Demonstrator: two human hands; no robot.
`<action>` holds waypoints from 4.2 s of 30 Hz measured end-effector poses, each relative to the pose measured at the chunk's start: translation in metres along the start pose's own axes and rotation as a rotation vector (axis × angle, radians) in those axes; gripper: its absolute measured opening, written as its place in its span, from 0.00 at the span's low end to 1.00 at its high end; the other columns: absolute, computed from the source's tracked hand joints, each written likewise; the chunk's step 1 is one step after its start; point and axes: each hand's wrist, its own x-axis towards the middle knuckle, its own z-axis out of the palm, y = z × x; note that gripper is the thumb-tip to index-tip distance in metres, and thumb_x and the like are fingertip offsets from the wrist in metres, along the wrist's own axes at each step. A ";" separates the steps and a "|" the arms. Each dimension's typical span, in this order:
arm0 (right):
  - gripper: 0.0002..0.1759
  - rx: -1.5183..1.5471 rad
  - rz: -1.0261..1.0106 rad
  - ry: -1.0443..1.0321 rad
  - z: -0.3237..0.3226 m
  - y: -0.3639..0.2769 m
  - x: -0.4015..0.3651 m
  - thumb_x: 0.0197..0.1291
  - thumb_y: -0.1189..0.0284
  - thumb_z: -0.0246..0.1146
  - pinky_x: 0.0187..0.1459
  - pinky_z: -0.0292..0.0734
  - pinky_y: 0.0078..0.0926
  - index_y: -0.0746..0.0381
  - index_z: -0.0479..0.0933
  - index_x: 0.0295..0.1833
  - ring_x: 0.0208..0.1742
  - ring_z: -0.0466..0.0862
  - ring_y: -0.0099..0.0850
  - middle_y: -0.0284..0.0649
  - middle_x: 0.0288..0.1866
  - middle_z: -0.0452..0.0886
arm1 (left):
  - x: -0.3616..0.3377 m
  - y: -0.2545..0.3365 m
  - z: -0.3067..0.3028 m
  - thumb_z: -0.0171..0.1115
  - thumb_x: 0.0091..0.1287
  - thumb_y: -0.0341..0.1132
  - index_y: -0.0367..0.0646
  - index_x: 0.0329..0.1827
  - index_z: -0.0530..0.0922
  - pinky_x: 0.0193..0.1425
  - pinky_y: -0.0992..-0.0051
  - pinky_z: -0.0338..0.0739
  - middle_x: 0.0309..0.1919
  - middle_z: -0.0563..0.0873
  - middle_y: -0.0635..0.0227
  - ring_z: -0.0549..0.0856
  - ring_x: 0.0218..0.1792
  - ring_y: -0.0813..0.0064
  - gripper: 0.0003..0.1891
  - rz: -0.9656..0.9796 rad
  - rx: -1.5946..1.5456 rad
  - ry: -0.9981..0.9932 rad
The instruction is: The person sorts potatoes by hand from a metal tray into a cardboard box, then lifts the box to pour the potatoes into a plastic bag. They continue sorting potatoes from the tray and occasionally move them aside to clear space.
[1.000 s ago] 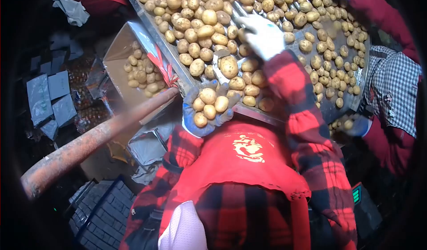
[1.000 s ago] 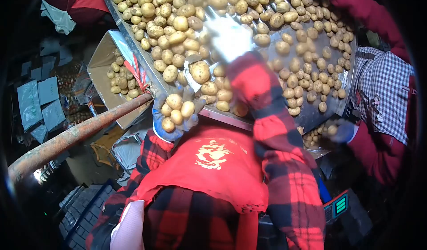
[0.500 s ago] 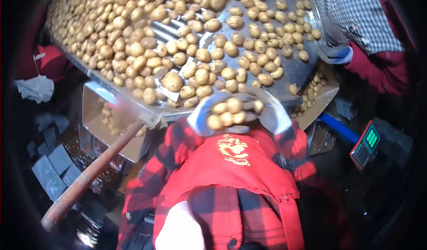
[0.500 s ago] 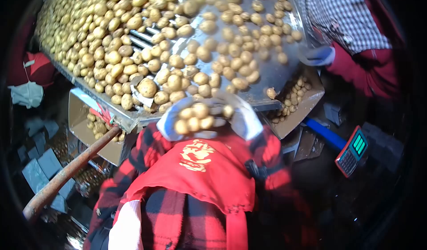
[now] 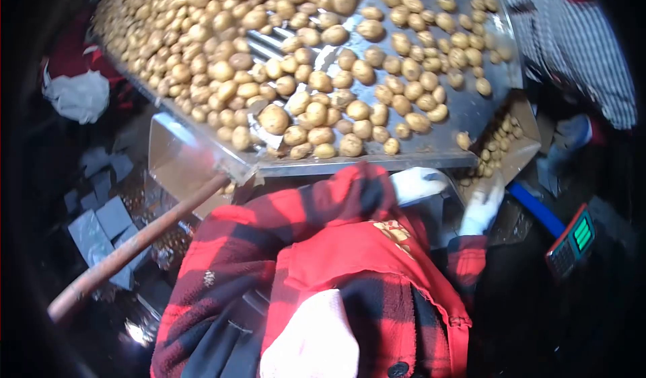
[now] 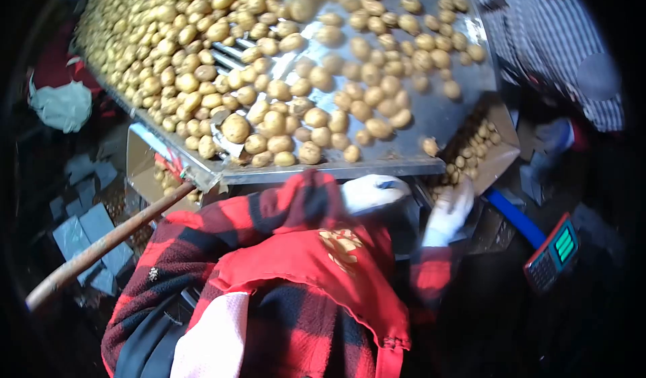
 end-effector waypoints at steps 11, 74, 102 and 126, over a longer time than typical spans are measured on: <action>0.30 0.246 -1.330 -0.686 0.153 -0.283 0.007 0.56 0.67 0.64 0.74 0.59 0.60 0.54 0.75 0.67 0.74 0.68 0.48 0.42 0.71 0.73 | -0.212 -0.014 -0.057 0.56 0.78 0.36 0.34 0.60 0.77 0.56 0.74 0.78 0.50 0.86 0.63 0.83 0.50 0.76 0.16 -0.218 -0.241 0.954; 0.18 0.488 -0.789 -0.971 0.198 -0.330 0.113 0.69 0.67 0.59 0.67 0.73 0.38 0.58 0.81 0.61 0.65 0.79 0.44 0.46 0.63 0.81 | -0.195 -0.002 -0.105 0.48 0.78 0.32 0.40 0.71 0.73 0.51 0.73 0.83 0.50 0.89 0.59 0.88 0.48 0.72 0.20 0.038 -0.604 1.066; 0.17 -0.193 -1.208 -0.414 0.280 -0.363 0.166 0.56 0.60 0.65 0.66 0.63 0.61 0.57 0.84 0.48 0.75 0.66 0.49 0.41 0.66 0.77 | -0.087 0.138 -0.378 0.59 0.62 0.41 0.45 0.51 0.84 0.57 0.56 0.78 0.50 0.85 0.57 0.82 0.55 0.53 0.17 0.190 1.478 1.499; 0.27 0.249 -0.872 -0.405 0.270 -0.289 0.051 0.55 0.64 0.65 0.72 0.61 0.71 0.58 0.79 0.62 0.78 0.54 0.74 0.67 0.80 0.54 | -0.205 0.043 -0.529 0.52 0.74 0.39 0.43 0.77 0.67 0.76 0.61 0.66 0.73 0.72 0.52 0.72 0.73 0.52 0.28 -0.255 1.416 1.288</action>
